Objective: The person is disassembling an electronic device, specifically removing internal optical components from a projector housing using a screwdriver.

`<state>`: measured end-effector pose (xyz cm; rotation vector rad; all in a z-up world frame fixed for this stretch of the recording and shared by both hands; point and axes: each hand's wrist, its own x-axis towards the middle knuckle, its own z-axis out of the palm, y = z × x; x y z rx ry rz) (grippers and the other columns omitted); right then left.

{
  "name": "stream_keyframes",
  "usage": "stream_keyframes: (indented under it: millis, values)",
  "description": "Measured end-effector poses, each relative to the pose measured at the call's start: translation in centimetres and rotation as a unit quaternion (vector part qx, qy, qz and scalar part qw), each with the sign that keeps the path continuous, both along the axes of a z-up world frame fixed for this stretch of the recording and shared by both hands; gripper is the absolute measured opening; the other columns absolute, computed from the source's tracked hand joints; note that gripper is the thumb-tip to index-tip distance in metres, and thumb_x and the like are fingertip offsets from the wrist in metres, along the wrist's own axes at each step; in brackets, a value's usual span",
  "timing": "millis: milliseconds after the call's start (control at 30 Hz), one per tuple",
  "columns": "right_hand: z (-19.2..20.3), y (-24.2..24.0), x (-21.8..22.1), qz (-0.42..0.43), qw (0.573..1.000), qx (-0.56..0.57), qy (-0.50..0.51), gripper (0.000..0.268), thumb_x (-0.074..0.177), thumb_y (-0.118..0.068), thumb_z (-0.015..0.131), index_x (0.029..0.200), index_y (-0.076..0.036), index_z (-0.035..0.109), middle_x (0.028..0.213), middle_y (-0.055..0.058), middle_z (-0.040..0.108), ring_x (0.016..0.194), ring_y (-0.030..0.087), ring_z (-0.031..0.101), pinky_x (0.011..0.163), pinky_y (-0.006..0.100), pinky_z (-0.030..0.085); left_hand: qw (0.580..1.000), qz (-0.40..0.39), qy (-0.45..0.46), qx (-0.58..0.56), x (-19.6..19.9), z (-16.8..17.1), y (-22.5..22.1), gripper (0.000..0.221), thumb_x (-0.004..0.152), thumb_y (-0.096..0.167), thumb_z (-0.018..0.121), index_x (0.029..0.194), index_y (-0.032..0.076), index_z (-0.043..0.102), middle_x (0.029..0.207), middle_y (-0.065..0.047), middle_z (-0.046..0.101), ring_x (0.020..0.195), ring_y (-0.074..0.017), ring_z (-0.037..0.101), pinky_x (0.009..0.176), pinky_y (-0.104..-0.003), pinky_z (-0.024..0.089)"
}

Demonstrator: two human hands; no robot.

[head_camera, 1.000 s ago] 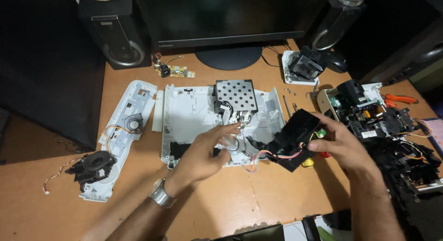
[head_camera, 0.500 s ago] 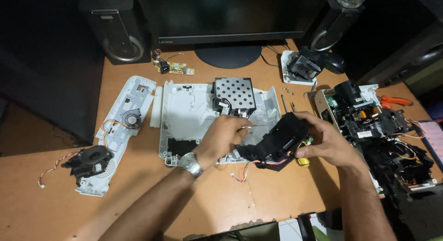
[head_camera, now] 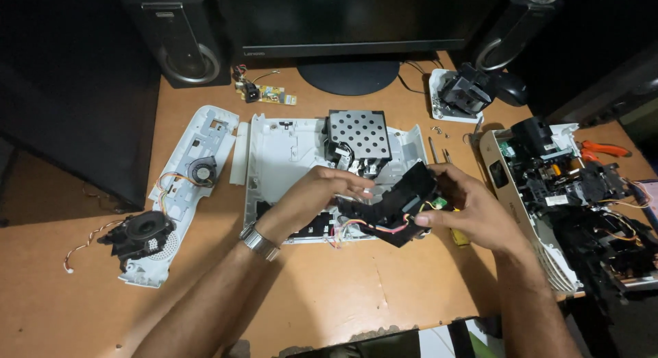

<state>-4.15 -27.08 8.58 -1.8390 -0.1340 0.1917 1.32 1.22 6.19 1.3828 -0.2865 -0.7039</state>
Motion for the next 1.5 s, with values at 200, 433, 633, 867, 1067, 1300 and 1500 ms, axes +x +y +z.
stream_keyframes:
  millis: [200, 433, 633, 867, 1067, 1300, 1500]
  values:
    - [2.3, 2.9, -0.6, -0.062, 0.997, -0.040, 0.005, 0.081, 0.059, 0.000, 0.092, 0.131, 0.008, 0.057, 0.110, 0.032, 0.066, 0.110, 0.041, 0.063, 0.096, 0.056, 0.053, 0.998, 0.032, -0.013, 0.057, -0.5, 3.0, 0.3, 0.048, 0.083, 0.020, 0.057, 0.122, -0.002, 0.075, 0.105, -0.024, 0.076, 0.106, -0.0312, 0.070, 0.095, -0.040, 0.053]
    - [4.1, 4.7, -0.7, -0.095, 0.986, -0.136, 0.002, 0.080, 0.059, -0.015, 0.096, 0.128, 0.007, 0.060, 0.109, 0.038, 0.068, 0.109, 0.052, 0.068, 0.094, 0.058, 0.055, 0.980, 0.011, -0.159, 0.116, -1.0, 1.8, 0.9, 0.044, 0.086, 0.016, 0.066, 0.127, 0.001, 0.072, 0.117, -0.027, 0.074, 0.112, -0.0379, 0.070, 0.089, -0.040, 0.058]
    - [4.3, 5.2, -0.7, -0.109, 0.984, -0.140, 0.006, 0.084, 0.058, -0.016, 0.097, 0.128, 0.009, 0.059, 0.109, 0.039, 0.068, 0.108, 0.054, 0.067, 0.094, 0.059, 0.054, 0.944, 0.054, -0.299, 0.127, -0.7, -0.2, 0.9, 0.026, 0.091, 0.008, 0.068, 0.116, 0.005, 0.076, 0.108, -0.020, 0.077, 0.107, -0.0379, 0.072, 0.092, -0.046, 0.056]
    - [4.5, 5.3, -0.8, -0.121, 0.980, -0.158, 0.015, 0.085, 0.057, -0.022, 0.097, 0.129, 0.005, 0.061, 0.107, 0.034, 0.071, 0.106, 0.050, 0.070, 0.091, 0.058, 0.056, 0.883, 0.066, -0.449, 0.124, 0.0, -3.6, 0.7, 0.017, 0.095, 0.007, 0.068, 0.109, 0.007, 0.078, 0.108, -0.010, 0.074, 0.112, -0.0295, 0.063, 0.101, -0.042, 0.047]
    - [5.1, 5.5, -0.9, -0.123, 0.976, -0.179, 0.022, 0.086, 0.056, -0.025, 0.096, 0.128, 0.005, 0.061, 0.106, 0.034, 0.072, 0.102, 0.053, 0.071, 0.090, 0.060, 0.056, 0.812, 0.059, -0.558, 0.161, -0.9, -3.9, 0.8, 0.035, 0.086, -0.007, 0.066, 0.117, 0.007, 0.075, 0.098, -0.006, 0.066, 0.104, -0.0273, 0.057, 0.100, -0.044, 0.043]
    - [5.1, 5.5, -1.0, -0.130, 0.972, -0.195, 0.031, 0.084, 0.058, -0.029, 0.096, 0.127, 0.004, 0.062, 0.104, 0.032, 0.074, 0.100, 0.050, 0.072, 0.087, 0.060, 0.057, 0.757, 0.049, -0.626, 0.182, -2.5, -2.5, 1.3, 0.055, 0.100, -0.004, 0.045, 0.152, 0.011, 0.050, 0.086, -0.009, 0.063, 0.104, -0.0301, 0.060, 0.104, -0.041, 0.045]
    - [5.3, 5.5, -1.2, -0.127, 0.971, -0.201, 0.030, 0.082, 0.059, -0.027, 0.095, 0.127, 0.005, 0.062, 0.104, 0.030, 0.074, 0.103, 0.047, 0.072, 0.088, 0.056, 0.058, 0.668, 0.085, -0.719, 0.171, -2.4, -2.6, 1.2, 0.050, 0.102, -0.005, 0.032, 0.147, 0.002, 0.054, 0.078, -0.004, 0.052, 0.093, -0.0250, 0.058, 0.095, -0.035, 0.050]
